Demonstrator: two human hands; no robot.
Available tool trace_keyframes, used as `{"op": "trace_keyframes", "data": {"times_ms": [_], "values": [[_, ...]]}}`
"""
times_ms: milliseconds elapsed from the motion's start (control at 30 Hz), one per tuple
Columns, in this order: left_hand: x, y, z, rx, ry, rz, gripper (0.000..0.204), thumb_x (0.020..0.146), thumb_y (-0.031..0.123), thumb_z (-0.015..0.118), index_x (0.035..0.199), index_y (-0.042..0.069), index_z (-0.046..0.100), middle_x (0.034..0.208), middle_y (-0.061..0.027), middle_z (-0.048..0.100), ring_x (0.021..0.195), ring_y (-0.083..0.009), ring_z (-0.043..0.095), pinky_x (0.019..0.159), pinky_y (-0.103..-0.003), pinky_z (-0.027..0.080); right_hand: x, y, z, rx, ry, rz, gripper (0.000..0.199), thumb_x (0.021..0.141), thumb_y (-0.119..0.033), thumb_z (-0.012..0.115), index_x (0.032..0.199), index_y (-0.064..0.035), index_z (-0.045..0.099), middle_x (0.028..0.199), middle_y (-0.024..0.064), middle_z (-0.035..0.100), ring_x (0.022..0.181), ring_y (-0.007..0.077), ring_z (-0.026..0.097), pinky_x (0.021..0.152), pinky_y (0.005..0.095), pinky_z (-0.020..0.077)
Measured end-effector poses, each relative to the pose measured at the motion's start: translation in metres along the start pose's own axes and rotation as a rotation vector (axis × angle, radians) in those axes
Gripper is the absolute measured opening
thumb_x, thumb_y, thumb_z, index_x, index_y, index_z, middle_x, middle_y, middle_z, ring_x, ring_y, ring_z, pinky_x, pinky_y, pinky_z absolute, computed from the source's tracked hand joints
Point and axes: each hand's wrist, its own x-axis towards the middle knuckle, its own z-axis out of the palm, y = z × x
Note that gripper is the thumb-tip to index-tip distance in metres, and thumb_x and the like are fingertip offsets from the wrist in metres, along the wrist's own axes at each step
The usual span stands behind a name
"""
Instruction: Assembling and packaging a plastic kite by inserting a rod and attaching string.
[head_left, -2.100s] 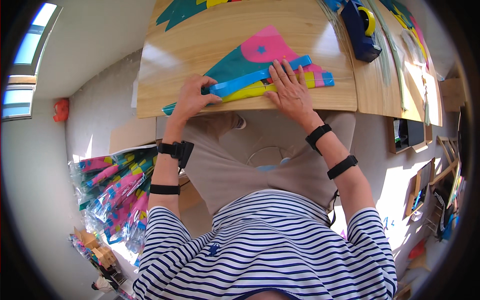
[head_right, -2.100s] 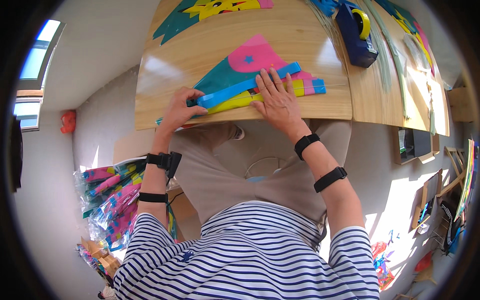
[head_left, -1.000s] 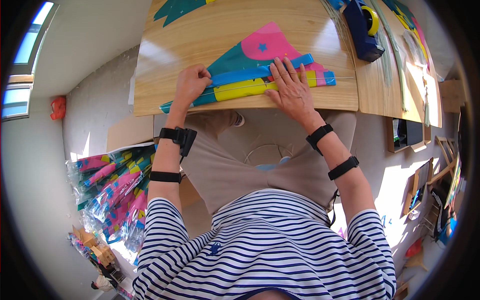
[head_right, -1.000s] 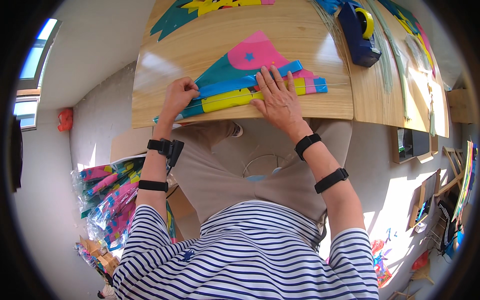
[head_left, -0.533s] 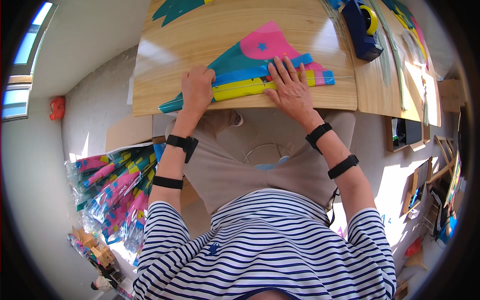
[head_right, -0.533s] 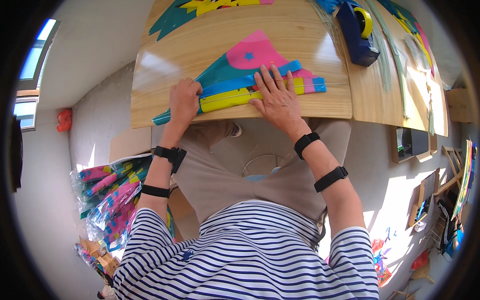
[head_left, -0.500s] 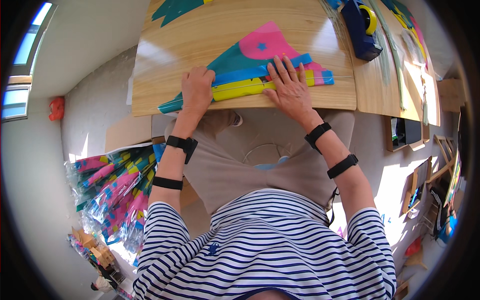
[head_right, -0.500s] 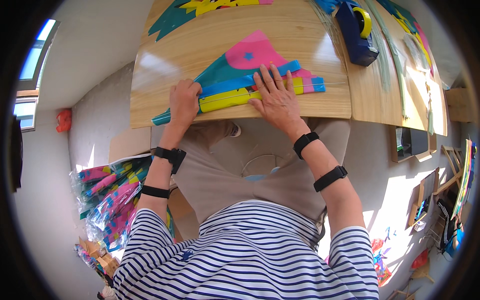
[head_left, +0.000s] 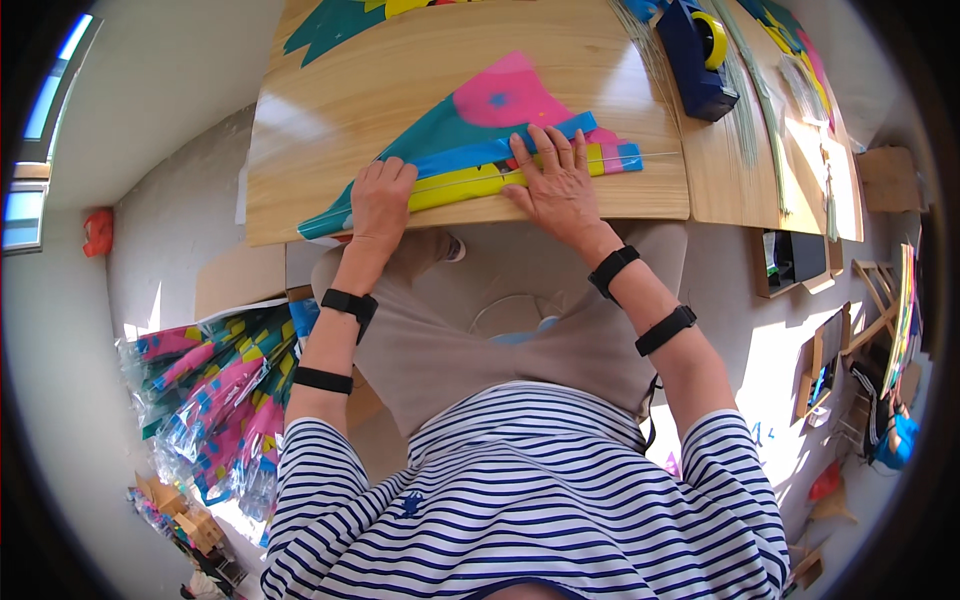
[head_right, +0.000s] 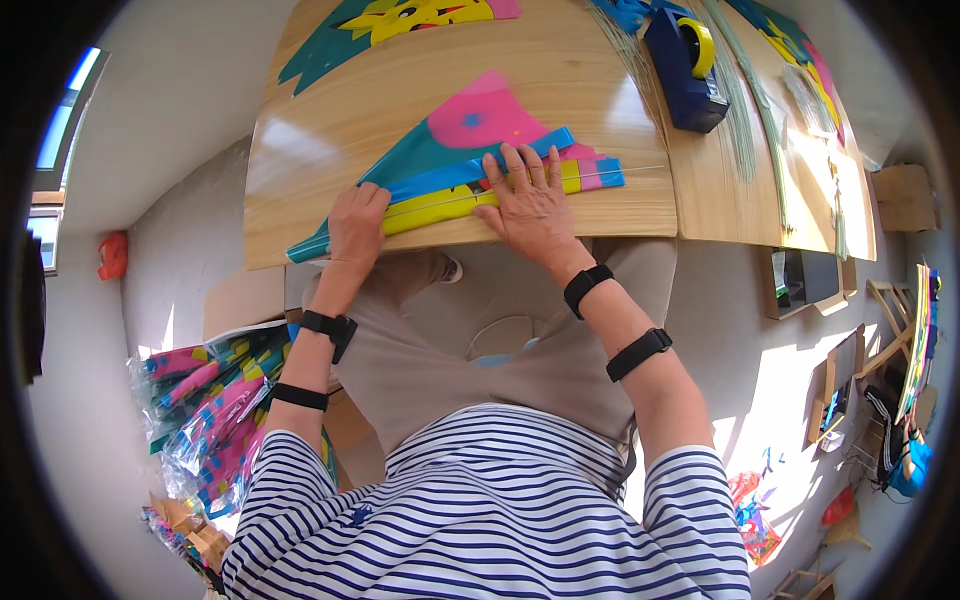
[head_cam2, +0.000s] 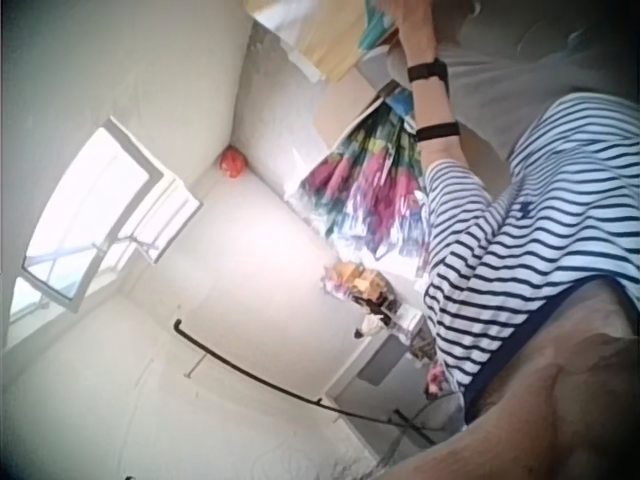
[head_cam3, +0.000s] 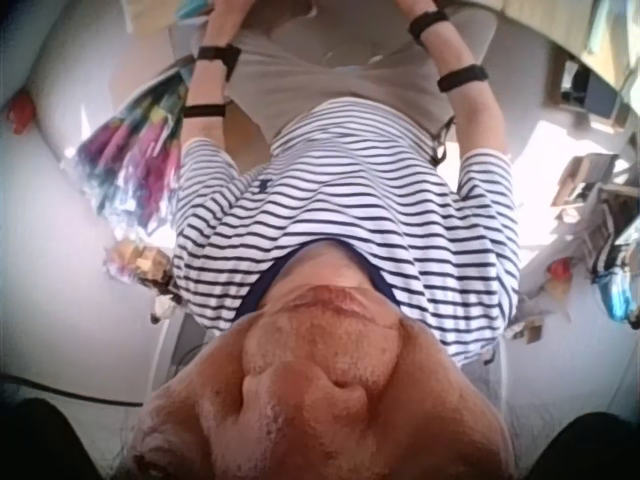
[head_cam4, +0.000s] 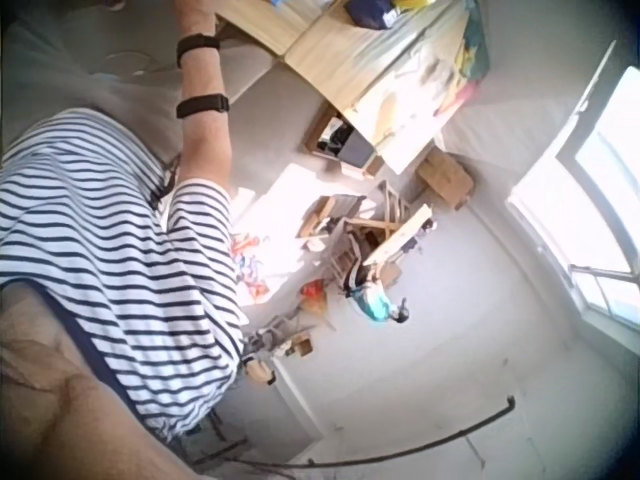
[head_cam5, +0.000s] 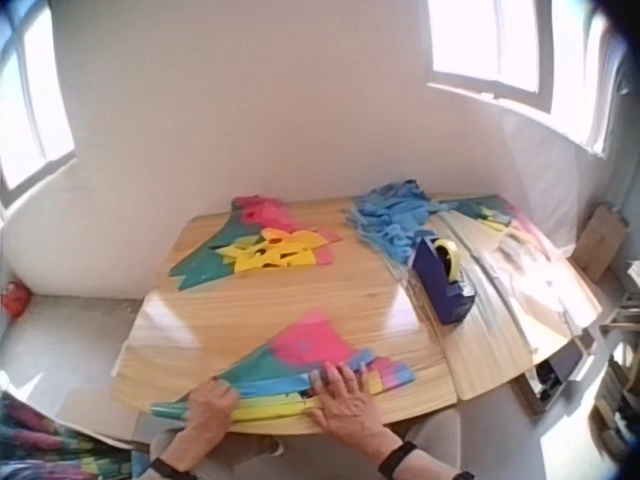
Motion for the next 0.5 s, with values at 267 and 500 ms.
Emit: {"op": "trace_keyframes", "data": {"times_ms": [267, 500], "values": [[-0.009, 0.000, -0.022, -0.215, -0.085, -0.072, 0.015, 0.078, 0.013, 0.071, 0.089, 0.007, 0.063, 0.092, -0.0090, 0.063, 0.088, -0.0296, 0.061, 0.079, -0.042, 0.049, 0.000, -0.001, -0.002, 0.007, 0.022, -0.011, 0.071, 0.093, -0.055, 0.056, 0.146, -0.0086, 0.047, 0.145, 0.0135, 0.045, 0.138, 0.0329, 0.037, 0.119, 0.0644, 0.0125], [-0.020, 0.001, -0.037, -0.256, -0.106, -0.024, 0.037, 0.080, 0.023, 0.076, 0.109, 0.002, 0.067, 0.115, -0.0143, 0.068, 0.104, -0.0360, 0.061, 0.097, -0.047, 0.046, 0.005, 0.004, -0.015, 0.064, 0.003, -0.028, 0.074, 0.091, -0.053, 0.060, 0.146, -0.0056, 0.045, 0.144, 0.0143, 0.051, 0.137, 0.0336, 0.042, 0.119, 0.0648, 0.0090]]}}
